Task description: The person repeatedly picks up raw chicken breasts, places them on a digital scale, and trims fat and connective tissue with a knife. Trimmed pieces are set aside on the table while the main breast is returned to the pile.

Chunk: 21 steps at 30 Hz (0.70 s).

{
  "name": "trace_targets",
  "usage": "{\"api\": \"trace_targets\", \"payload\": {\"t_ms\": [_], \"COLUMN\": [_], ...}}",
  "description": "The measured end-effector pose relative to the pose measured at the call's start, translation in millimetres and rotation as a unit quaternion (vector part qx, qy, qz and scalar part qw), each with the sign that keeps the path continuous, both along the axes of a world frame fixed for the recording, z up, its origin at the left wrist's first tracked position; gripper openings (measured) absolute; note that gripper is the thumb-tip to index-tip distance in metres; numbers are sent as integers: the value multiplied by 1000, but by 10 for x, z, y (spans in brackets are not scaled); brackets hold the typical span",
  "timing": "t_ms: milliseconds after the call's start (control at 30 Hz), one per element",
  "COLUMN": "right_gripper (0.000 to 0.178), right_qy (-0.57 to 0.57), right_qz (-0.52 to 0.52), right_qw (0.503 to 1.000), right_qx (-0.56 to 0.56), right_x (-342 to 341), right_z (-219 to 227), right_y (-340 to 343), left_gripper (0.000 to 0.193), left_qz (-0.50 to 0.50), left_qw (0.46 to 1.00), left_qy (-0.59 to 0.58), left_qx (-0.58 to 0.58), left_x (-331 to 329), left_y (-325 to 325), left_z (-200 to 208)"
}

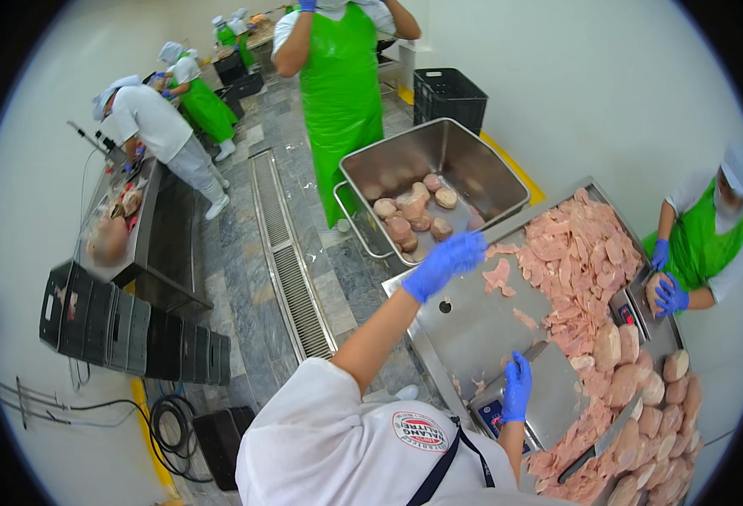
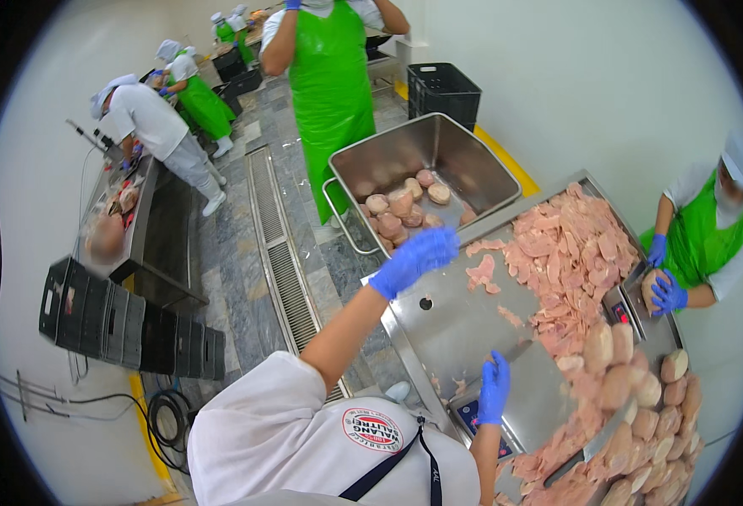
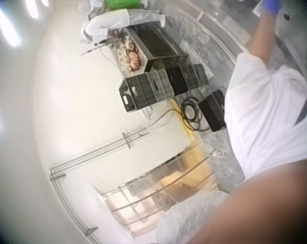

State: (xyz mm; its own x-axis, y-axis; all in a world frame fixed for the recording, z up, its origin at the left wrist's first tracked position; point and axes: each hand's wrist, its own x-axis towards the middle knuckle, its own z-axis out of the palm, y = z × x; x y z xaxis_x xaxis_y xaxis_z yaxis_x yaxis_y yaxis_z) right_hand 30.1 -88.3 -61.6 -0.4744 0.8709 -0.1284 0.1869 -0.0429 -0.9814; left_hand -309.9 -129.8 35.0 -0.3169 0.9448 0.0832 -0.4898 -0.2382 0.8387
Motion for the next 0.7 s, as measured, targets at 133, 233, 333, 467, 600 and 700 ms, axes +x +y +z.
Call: {"api": "trace_targets", "payload": {"t_ms": [133, 233, 333, 467, 600, 700], "right_gripper": [38, 39, 39, 44, 40, 37], "right_qy": [-43, -49, -109, -204, -268, -317], "right_qz": [11, -34, -145, -280, -424, -528], "right_qw": [994, 977, 939, 877, 787, 714], "right_qx": [96, 204, 292, 333, 359, 332], "right_x": [62, 260, 944, 1967, 3490, 4989], "right_z": [125, 283, 195, 294, 260, -77], "right_y": [-80, -141, -125, -53, -108, -252], "left_gripper": [44, 43, 41, 37, 43, 43], "left_qz": [-41, -55, -74, -28, 13, 23], "left_qw": [983, 986, 978, 972, 958, 963], "left_qy": [121, 135, 183, 223, 270, 252], "left_qx": [-129, -81, -74, -60, -94, -91], "left_x": [816, 1165, 1549, 1637, 2309, 3267], "left_y": [-242, -214, -119, -121, 2, 85], "left_z": [-570, -982, -961, -994, -690, -429]}}
